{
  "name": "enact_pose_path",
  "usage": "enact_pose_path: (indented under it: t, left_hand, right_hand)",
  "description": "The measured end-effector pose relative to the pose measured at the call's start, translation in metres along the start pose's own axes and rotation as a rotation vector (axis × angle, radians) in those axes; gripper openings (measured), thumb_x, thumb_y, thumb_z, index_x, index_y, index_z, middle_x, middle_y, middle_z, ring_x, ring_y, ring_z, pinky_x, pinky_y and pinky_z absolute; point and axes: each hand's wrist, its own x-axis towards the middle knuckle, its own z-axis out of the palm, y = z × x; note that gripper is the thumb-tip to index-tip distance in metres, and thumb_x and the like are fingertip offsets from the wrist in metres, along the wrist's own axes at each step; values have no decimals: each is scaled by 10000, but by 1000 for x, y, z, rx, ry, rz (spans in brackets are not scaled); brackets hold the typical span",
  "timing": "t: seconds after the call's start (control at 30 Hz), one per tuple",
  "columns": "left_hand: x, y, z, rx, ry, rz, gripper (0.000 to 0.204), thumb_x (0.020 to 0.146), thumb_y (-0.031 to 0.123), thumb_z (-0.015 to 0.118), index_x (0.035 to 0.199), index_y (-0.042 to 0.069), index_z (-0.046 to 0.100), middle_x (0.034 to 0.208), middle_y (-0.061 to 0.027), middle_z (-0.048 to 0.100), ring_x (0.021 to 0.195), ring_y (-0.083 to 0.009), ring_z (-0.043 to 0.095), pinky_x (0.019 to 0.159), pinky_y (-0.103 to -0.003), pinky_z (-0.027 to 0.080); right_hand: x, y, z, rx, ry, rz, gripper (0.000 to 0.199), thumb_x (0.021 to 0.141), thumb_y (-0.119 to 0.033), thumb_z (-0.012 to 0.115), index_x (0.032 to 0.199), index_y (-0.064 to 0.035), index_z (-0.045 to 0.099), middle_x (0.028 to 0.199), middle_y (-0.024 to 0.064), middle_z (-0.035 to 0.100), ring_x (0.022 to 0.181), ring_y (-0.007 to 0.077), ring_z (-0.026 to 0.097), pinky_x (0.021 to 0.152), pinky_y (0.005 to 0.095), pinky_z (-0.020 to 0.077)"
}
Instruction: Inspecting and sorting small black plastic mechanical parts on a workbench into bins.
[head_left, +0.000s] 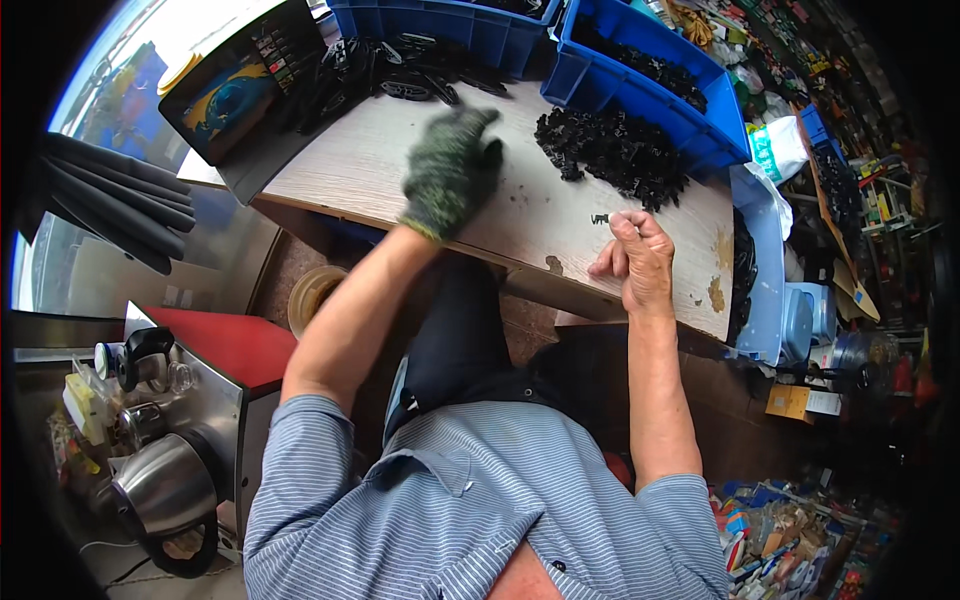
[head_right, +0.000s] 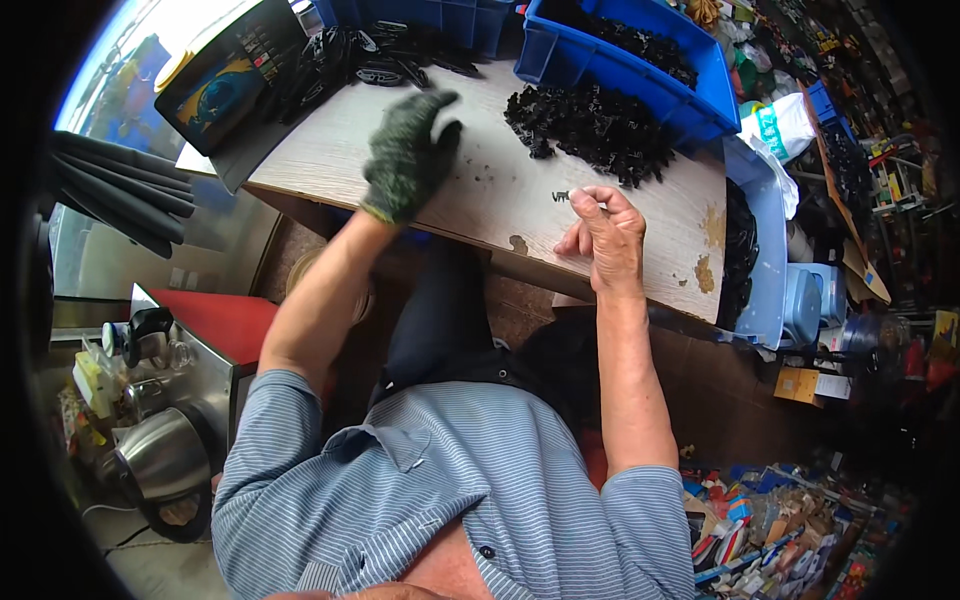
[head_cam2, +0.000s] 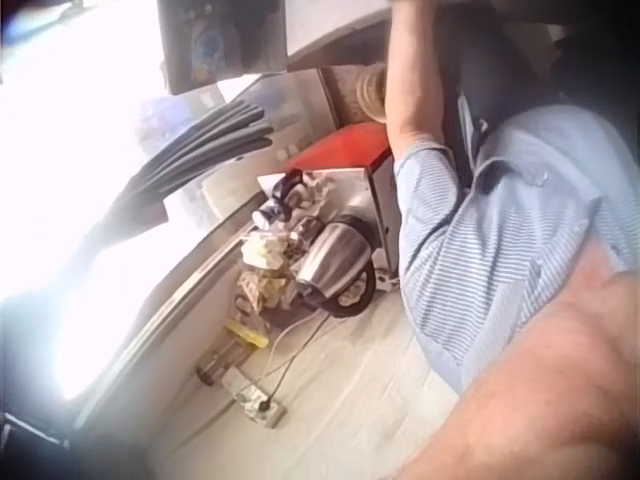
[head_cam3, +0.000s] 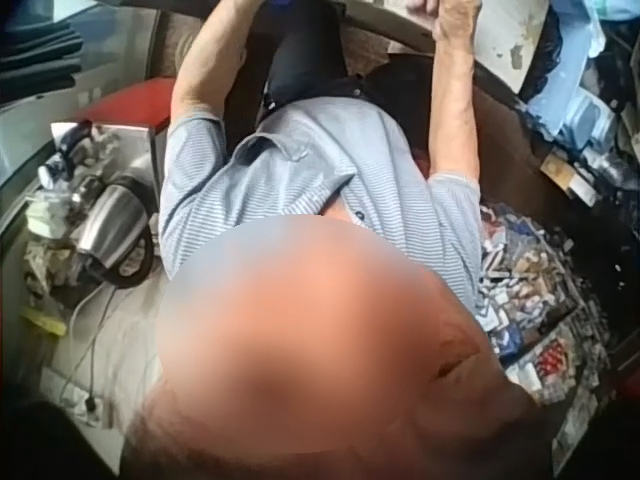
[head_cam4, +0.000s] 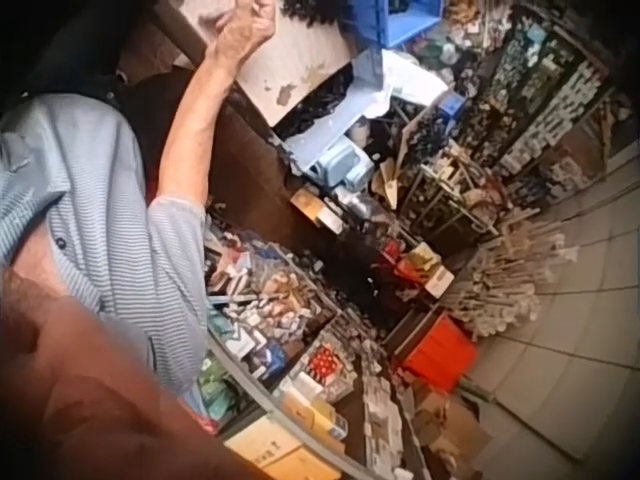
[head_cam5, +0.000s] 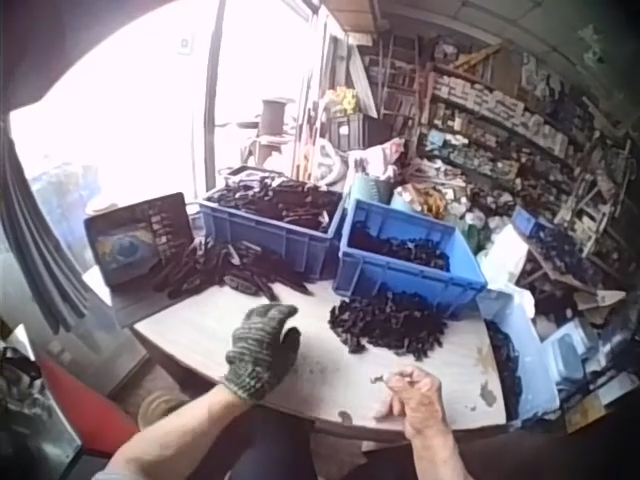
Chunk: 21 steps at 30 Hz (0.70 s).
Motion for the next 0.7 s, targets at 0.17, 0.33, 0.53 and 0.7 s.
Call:
enact_pose_path:
  t: [0.17, 0.33, 0.53, 0.7]
  left_hand:
    - [46, -81, -42, 528, -148, 78, 301, 859, 136, 631, 1160, 130, 639, 1154, -130, 647, 1135, -366, 567, 955, -491, 471]
    - [37, -77, -38, 396, -266, 226, 281, 874, 141, 628, 1153, 142, 664, 1107, -117, 669, 1039, -349, 614, 867, -464, 507]
    - [29, -62, -38, 372, -344, 182, 321, 905, 208, 628, 1222, 170, 651, 1113, -107, 682, 999, -338, 632, 836, -472, 498]
    - [33, -64, -37, 412, -336, 118, 300, 943, 289, 611, 1233, 226, 650, 1066, -107, 683, 973, -340, 631, 805, -494, 492]
  right_hand:
    - [2, 3, -1, -13, -18, 13, 208, 895, -210, 754, 932, -51, 626, 468, 7, 445, 396, 151, 524, 419, 341, 533]
    - [1, 3, -3, -34, -3, 10, 210, 898, -214, 748, 934, -49, 623, 473, 4, 450, 409, 146, 538, 418, 328, 535]
    - [0, -1, 2, -51, 24, 33, 229, 896, -230, 749, 931, -47, 616, 481, 9, 466, 442, 142, 570, 419, 316, 543]
    - [2, 1, 4, -42, 24, 13, 222, 900, -229, 740, 931, -50, 612, 488, 10, 474, 471, 137, 589, 424, 308, 551]
